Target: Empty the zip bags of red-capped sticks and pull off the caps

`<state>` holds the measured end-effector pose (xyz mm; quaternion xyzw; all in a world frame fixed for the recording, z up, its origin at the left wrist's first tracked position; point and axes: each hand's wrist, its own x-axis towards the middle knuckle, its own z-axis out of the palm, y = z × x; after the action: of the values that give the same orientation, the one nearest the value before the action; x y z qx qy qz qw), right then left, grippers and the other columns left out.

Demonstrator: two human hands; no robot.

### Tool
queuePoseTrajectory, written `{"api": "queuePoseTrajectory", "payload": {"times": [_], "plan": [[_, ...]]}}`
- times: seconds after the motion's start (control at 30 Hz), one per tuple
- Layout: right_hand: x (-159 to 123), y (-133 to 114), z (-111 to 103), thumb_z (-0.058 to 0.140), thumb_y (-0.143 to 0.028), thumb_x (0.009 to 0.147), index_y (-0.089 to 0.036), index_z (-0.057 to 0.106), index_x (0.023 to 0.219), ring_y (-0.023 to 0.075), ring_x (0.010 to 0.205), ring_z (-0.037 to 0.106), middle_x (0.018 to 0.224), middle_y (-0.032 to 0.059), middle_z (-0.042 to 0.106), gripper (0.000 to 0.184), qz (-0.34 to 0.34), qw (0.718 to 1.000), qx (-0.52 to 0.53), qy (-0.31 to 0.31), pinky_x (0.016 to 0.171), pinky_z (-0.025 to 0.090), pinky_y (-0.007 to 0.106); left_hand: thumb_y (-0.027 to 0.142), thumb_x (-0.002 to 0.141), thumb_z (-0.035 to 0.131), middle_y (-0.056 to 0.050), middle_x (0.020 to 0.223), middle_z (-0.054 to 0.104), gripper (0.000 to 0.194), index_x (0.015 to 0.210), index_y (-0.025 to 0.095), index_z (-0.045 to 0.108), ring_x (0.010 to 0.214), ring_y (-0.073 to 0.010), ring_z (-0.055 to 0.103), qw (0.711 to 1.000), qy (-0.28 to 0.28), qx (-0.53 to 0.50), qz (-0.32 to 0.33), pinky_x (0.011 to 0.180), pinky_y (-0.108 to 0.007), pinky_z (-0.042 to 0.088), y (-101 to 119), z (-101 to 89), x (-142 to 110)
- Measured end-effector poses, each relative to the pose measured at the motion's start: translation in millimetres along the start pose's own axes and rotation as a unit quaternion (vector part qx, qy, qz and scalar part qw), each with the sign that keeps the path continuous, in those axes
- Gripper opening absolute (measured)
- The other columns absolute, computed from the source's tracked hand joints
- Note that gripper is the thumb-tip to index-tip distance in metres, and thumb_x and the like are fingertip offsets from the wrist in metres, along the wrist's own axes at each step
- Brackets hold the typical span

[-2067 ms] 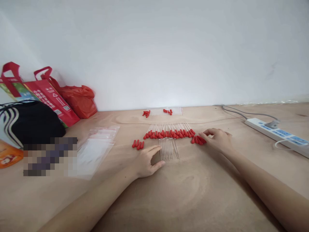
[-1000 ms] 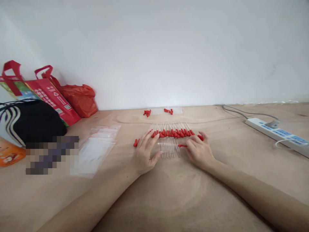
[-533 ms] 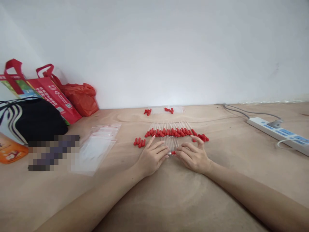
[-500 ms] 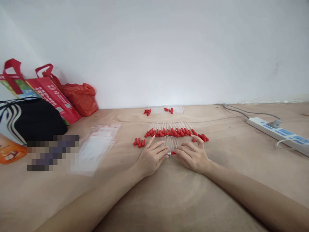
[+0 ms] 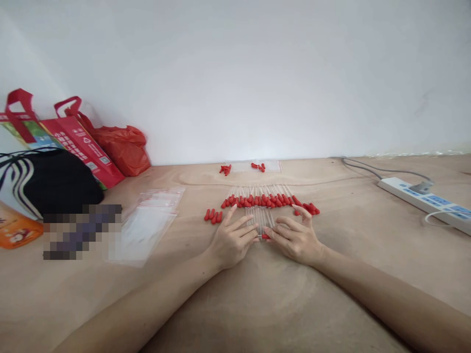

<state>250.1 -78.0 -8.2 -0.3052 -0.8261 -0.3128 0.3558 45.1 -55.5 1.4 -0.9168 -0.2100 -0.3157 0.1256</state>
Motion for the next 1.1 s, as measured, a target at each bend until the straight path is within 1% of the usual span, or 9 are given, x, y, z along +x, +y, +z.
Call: {"api": "queuePoseTrajectory", "payload": {"times": [0.2,0.43,0.53,0.6,0.7,0.8,0.9,1.0,1.1], "plan": [[3,0,-3,0.055,-0.02,0.08,-0.025,0.063,0.079,0.0096,0.073,0.057,0.056,-0.008,0.06,0.009,-0.012,1.0,0.005,0.02,0.098,0.019,0.043,0.018,0.085,0.049,0.0,0.094,0.069,0.013,0.085,0.018,0.062,0.102,-0.0188,0.057,1.0,0.005,0.009,0.007,0.107,-0.054,0.012,0,-0.8,-1],[-2,4,-5,0.052,-0.017,0.08,-0.026,0.063,0.077,0.0108,0.074,0.056,0.056,-0.0078,0.06,0.014,0.002,1.0,0.018,0.013,0.095,0.022,0.041,0.016,0.085,0.048,-0.001,0.091,0.069,0.013,0.082,0.017,0.06,0.1,-0.0191,0.058,1.0,0.007,0.001,-0.004,0.104,-0.051,0.022,-5,-3.1,-5],[-9,14,-9,0.052,-0.021,0.081,-0.027,0.063,0.081,0.0124,0.075,0.056,0.064,-0.0055,0.063,0.013,0.071,0.997,0.027,-0.009,0.09,0.025,0.039,0.018,0.085,0.048,-0.002,0.087,0.068,0.014,0.08,0.017,0.061,0.091,-0.0185,0.06,0.998,0.027,0.005,-0.048,0.093,-0.043,0.038,-15,-5.7,-12],[-12,23,-11,0.054,-0.025,0.081,-0.027,0.064,0.087,0.0119,0.072,0.054,0.068,-0.0035,0.064,0.012,0.126,0.991,0.036,-0.011,0.086,0.027,0.037,0.023,0.086,0.046,-0.004,0.083,0.064,0.017,0.083,0.016,0.061,0.077,-0.0149,0.06,0.995,0.027,0.004,-0.095,0.075,-0.031,0.047,-21,-5.4,-15],[-15,35,-9,0.051,-0.028,0.083,-0.026,0.064,0.095,0.0099,0.064,0.052,0.065,-0.002,0.061,0.017,0.191,0.981,0.035,-0.014,0.08,0.029,0.033,0.026,0.089,0.038,-0.006,0.081,0.055,0.026,0.096,0.014,0.06,0.059,-0.0093,0.053,0.988,0.011,0.004,-0.155,0.055,-0.021,0.046,-24,-0.4,-18],[-20,51,-6,0.041,-0.028,0.086,-0.024,0.063,0.098,0.0114,0.065,0.053,0.065,0.0002,0.058,0.025,0.271,0.961,0.016,-0.041,0.076,0.03,0.032,0.019,0.086,0.035,-0.007,0.087,0.049,0.031,0.109,0.011,0.055,0.06,-0.0095,0.051,0.978,-0.005,0.013,-0.207,0.056,-0.022,0.046,-25,6.4,-18],[-29,70,-7,0.039,-0.032,0.085,-0.022,0.06,0.101,0.0155,0.072,0.055,0.076,0.0029,0.061,0.029,0.373,0.926,0.013,-0.061,0.074,0.031,0.034,0.01,0.08,0.035,-0.008,0.089,0.047,0.038,0.114,0.011,0.052,0.067,-0.0118,0.052,0.972,-0.028,0.007,-0.234,0.061,-0.023,0.047,-27,11.3,-19],[-37,87,-11,0.047,-0.038,0.077,-0.021,0.06,0.095,0.0168,0.073,0.056,0.082,0.0028,0.063,0.027,0.465,0.882,0.04,-0.067,0.071,0.035,0.032,0.007,0.076,0.036,-0.007,0.087,0.046,0.041,0.113,0.011,0.053,0.07,-0.0129,0.052,0.971,-0.032,0.002,-0.236,0.064,-0.025,0.047,-31,13.3,-19],[-40,96,-16,0.055,-0.042,0.069,-0.021,0.061,0.082,0.017,0.072,0.056,0.08,0.0018,0.065,0.025,0.537,0.837,0.07,-0.075,0.067,0.037,0.03,0.004,0.074,0.037,-0.007,0.085,0.048,0.039,0.106,0.01,0.058,0.069,-0.0129,0.052,0.974,-0.022,0.001,-0.224,0.065,-0.026,0.047,-33,13.7,-18]]}}
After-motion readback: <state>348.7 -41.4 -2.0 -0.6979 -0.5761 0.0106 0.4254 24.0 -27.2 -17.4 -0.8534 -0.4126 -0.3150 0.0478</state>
